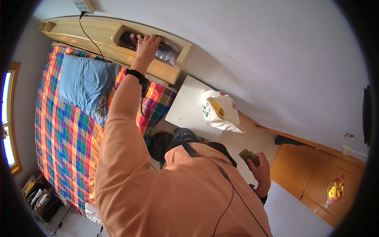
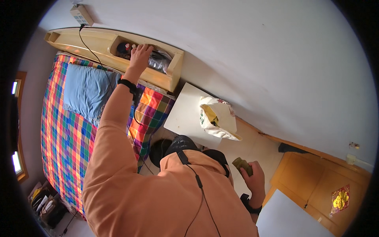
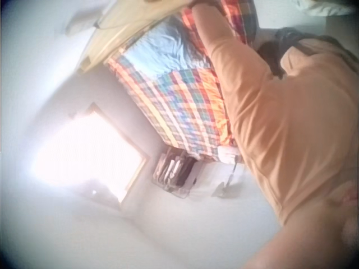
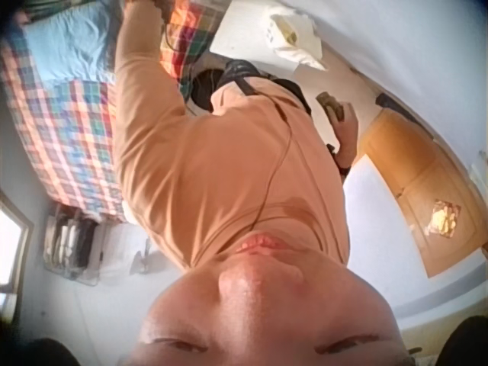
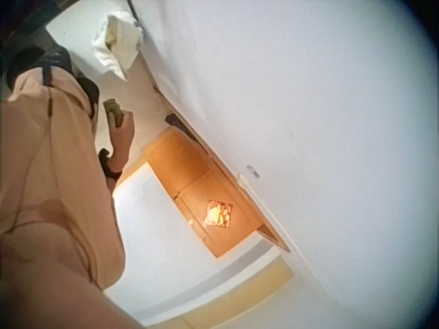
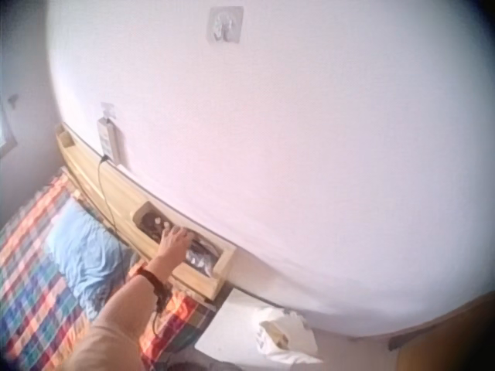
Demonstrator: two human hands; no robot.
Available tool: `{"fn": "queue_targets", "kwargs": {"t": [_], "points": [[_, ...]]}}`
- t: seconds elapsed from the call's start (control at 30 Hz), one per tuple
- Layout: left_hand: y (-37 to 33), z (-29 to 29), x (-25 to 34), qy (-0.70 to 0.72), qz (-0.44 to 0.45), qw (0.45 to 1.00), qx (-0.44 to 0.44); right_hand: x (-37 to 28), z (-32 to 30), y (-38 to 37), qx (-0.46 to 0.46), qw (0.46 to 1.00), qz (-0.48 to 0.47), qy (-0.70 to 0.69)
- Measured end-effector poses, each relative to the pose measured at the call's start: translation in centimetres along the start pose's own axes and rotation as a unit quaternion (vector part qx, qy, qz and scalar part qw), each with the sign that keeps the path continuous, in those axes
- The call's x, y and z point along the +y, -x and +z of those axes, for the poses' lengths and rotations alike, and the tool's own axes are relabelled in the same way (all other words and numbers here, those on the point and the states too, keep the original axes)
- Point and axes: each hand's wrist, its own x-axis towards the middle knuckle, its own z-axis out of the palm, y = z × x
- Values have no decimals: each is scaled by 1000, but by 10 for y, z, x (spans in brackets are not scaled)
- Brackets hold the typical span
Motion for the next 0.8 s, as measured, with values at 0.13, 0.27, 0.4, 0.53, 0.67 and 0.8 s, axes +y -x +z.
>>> {"fn": "queue_targets", "kwargs": {"t": [0.13, 0.27, 0.4, 0.53, 0.67, 0.8], "points": [[6, -28, 5, 75, -19, 997, 20, -12, 5, -16, -15, 1000, -8, -12], [52, -60, 32, 174, -161, 962, 135, -17, 6, -36, -17, 999, -35, -4], [137, -29, 87, 406, -377, 832, -3, -15, 3, -51, -39, 998, -47, 5], [219, 48, 178, 388, -418, 787, -234, -13, -5, -65, -75, 996, -36, 39], [250, 121, 231, 321, -427, 770, -350, -1, -14, -74, -108, 988, -64, 88], [269, 170, 254, 258, -441, 774, -375, 7, -22, -75, -130, 983, -13, 128]]}}
